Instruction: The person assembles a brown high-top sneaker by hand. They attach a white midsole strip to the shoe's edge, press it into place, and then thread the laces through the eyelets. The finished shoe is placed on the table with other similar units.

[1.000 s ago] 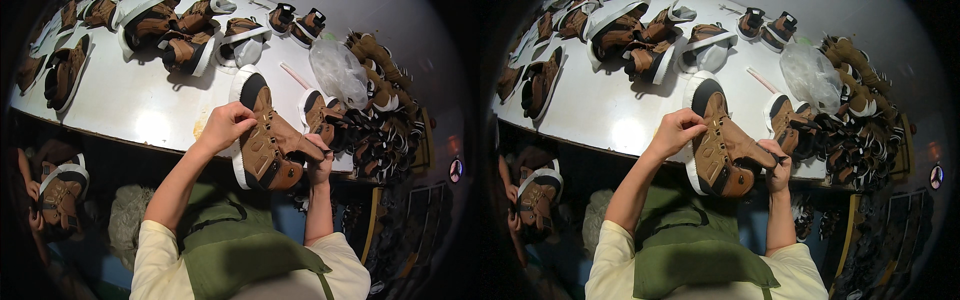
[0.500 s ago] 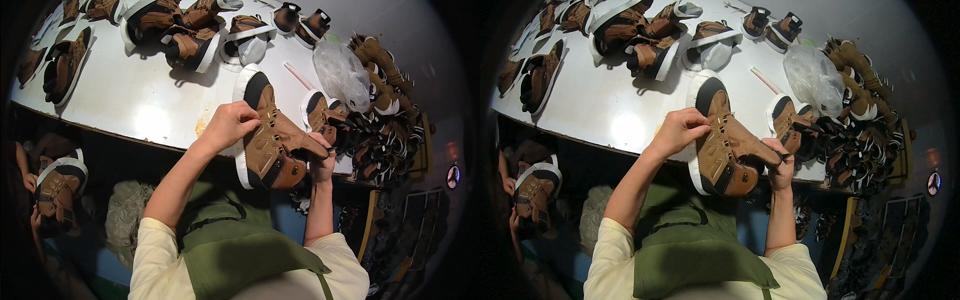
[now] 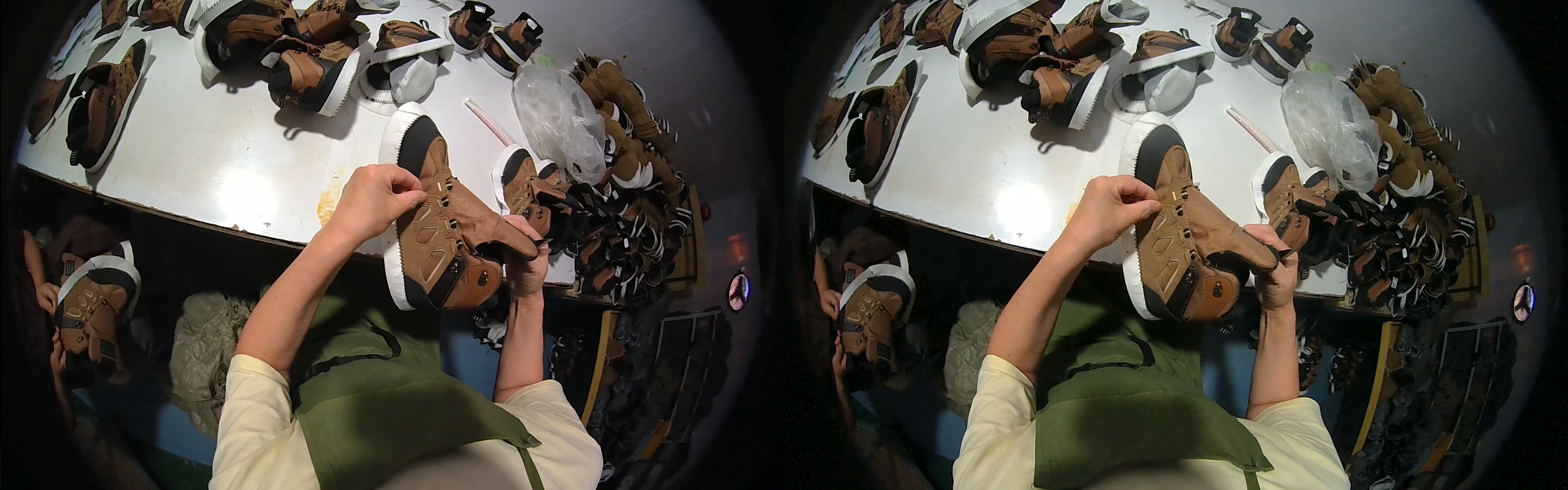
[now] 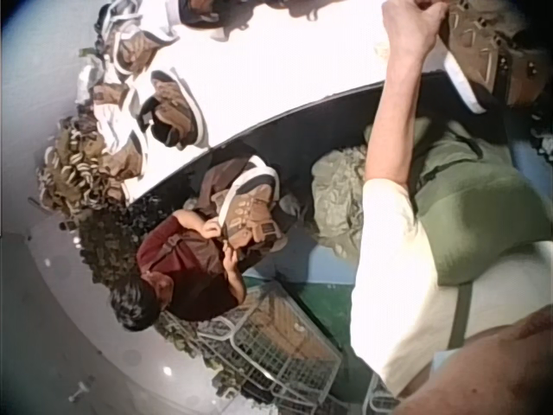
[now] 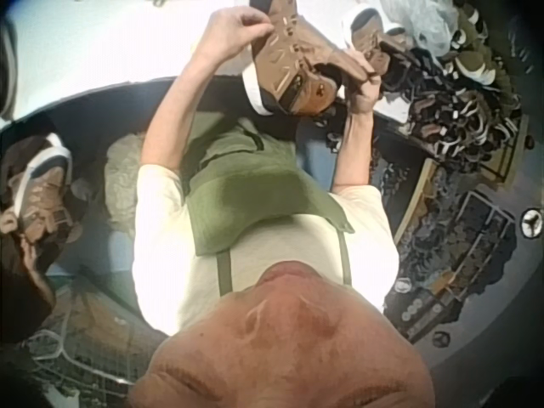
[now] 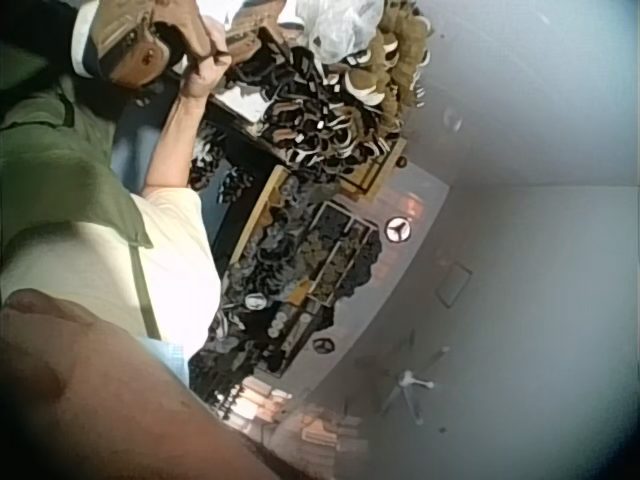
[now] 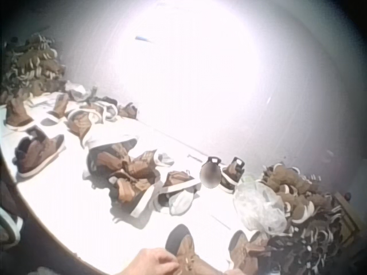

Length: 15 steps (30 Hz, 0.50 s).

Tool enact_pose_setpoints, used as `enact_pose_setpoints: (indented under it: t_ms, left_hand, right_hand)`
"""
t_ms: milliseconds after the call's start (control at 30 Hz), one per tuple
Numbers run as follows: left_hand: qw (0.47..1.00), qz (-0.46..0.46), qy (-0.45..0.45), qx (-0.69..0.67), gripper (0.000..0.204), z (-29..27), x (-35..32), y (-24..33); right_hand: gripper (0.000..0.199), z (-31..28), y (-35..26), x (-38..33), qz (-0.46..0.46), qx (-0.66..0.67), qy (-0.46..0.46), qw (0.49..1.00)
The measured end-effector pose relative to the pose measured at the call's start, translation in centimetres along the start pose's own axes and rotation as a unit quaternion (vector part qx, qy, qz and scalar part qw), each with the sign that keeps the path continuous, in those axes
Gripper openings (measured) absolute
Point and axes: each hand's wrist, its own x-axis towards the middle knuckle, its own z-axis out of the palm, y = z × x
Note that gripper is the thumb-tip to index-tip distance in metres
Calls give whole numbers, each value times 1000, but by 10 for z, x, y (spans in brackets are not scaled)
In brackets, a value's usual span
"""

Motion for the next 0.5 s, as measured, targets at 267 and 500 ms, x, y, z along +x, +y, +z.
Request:
enact_pose_setpoints:
  t_ms: [267,500]
  left_hand:
    - [993,-72,-53,-74,16,-6,8,-1]
    - [986,-75,-69,-131,14,-7,8,-7]
  right_hand:
    - [32,-1,0,3,10,-6,9,1000]
    - [33,-3,1,8,17,-15,20,1000]
